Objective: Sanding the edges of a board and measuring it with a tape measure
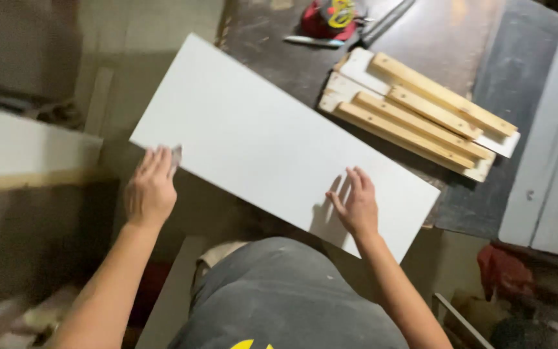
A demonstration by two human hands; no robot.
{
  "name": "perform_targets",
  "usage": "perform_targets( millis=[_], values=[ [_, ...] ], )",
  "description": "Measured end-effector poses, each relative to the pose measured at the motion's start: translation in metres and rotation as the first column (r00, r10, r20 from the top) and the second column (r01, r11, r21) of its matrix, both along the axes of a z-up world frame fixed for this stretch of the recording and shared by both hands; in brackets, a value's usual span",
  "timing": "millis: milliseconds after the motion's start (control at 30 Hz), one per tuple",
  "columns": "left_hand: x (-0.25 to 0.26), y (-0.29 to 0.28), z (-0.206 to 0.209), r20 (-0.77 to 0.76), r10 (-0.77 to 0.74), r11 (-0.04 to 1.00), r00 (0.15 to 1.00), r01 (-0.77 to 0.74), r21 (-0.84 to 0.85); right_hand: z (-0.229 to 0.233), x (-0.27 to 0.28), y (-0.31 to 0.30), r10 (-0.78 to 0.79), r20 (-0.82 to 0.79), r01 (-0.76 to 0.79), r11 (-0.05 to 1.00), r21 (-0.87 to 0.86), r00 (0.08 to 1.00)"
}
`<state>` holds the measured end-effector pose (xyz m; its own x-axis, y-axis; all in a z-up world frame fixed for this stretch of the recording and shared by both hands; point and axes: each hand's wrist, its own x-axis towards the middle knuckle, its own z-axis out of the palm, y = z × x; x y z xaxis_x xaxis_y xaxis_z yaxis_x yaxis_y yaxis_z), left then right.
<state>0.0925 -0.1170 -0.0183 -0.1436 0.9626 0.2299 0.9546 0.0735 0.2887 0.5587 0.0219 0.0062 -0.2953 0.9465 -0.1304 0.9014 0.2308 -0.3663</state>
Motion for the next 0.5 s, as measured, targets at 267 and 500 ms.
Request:
perform_targets(
  millis=[267, 500],
  values=[
    [0.224, 0.035, 0.056, 0.598, -0.227, 0.84, 0.769, 0.465, -0.279, -0.005, 0.14, -0.073, -0.507, -0.492, 0.41, 0.862, -0.3, 0.707],
    [0.422, 0.075, 0.085, 0.554, -0.52, 0.547, 0.65, 0.752, -0.369, 0.027, 0.179, -0.103, -0.518, -0.783, 0.123, 0.852, -0.509, 0.346]
  ],
)
